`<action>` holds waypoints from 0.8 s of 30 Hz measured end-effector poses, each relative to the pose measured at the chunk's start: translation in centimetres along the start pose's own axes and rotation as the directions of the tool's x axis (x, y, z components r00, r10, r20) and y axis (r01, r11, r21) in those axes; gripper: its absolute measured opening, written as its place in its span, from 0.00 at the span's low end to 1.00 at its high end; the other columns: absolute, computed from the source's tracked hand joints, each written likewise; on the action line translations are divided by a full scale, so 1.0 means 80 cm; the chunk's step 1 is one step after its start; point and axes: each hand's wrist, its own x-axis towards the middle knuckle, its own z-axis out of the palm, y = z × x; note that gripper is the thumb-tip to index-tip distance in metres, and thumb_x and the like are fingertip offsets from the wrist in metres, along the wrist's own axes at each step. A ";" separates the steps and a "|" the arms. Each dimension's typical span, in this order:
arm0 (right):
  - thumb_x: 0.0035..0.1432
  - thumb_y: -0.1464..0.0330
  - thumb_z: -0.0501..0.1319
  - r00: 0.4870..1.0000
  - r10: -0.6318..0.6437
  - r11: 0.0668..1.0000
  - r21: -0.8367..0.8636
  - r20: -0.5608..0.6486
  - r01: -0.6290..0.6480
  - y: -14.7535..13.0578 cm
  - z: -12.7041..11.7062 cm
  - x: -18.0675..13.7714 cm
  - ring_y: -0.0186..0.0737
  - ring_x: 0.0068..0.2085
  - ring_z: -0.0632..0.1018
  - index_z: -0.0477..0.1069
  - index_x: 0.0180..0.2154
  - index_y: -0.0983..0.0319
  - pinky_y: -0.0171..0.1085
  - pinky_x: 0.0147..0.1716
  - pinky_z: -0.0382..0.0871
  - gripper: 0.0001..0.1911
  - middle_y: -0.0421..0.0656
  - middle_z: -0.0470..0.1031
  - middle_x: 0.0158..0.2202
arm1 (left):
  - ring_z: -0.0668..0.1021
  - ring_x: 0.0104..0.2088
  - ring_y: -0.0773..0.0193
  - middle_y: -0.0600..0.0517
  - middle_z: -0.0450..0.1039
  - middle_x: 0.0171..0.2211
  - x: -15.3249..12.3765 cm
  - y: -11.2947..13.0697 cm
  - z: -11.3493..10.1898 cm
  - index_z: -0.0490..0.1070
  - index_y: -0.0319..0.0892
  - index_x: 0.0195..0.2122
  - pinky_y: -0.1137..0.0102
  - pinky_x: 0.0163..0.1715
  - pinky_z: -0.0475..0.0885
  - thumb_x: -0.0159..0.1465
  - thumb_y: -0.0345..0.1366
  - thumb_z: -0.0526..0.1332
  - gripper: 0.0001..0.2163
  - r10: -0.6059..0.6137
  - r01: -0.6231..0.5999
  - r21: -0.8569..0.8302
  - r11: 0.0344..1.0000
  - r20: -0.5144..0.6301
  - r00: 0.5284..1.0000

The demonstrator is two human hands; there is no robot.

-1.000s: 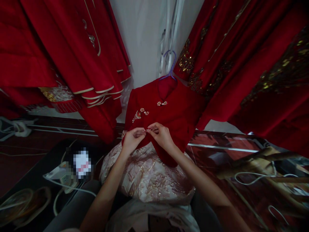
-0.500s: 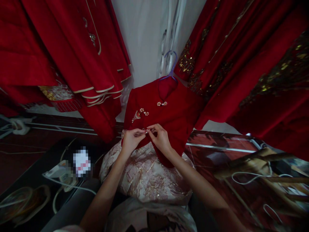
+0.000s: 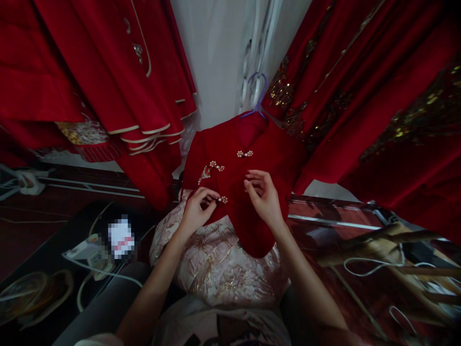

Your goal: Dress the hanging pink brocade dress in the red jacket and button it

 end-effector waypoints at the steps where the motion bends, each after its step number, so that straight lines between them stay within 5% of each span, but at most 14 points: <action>1: 0.61 0.61 0.59 1.000 -0.001 1.000 -0.007 0.014 0.001 0.001 0.001 -0.001 0.37 0.42 0.76 0.64 0.49 0.58 0.38 0.38 0.75 0.16 0.46 0.72 0.47 | 0.76 0.38 0.67 0.50 0.73 0.39 -0.002 0.001 0.002 0.73 0.42 0.38 0.71 0.39 0.73 0.59 0.27 0.58 0.08 0.014 -0.015 0.013 1.000 0.017 1.000; 8: 0.61 0.62 0.59 0.994 -0.022 0.999 -0.044 0.104 0.027 0.004 0.016 -0.009 0.36 0.40 0.76 0.64 0.49 0.58 0.36 0.35 0.74 0.15 0.47 0.72 0.47 | 0.78 0.40 0.63 0.48 0.74 0.40 -0.001 -0.017 0.015 0.73 0.43 0.41 0.67 0.43 0.75 0.64 0.38 0.60 0.07 0.006 -0.007 0.069 0.998 0.010 1.000; 15: 0.60 0.61 0.59 0.996 0.013 1.000 -0.014 0.089 -0.012 0.010 0.022 -0.012 0.35 0.36 0.76 0.56 0.55 0.59 0.34 0.31 0.73 0.24 0.46 0.71 0.44 | 0.78 0.37 0.65 0.50 0.75 0.37 0.002 -0.024 0.026 0.72 0.42 0.37 0.69 0.40 0.76 0.63 0.37 0.62 0.06 -0.016 0.019 0.096 0.995 -0.033 0.999; 24: 0.60 0.65 0.58 0.956 -0.005 0.942 -0.318 0.294 0.103 0.023 0.027 -0.021 0.36 0.34 0.74 0.64 0.51 0.61 0.35 0.33 0.70 0.17 0.43 0.71 0.36 | 0.79 0.37 0.64 0.50 0.76 0.37 0.001 -0.028 0.031 0.70 0.42 0.38 0.69 0.41 0.76 0.63 0.39 0.61 0.07 -0.053 0.053 0.008 0.999 -0.069 0.996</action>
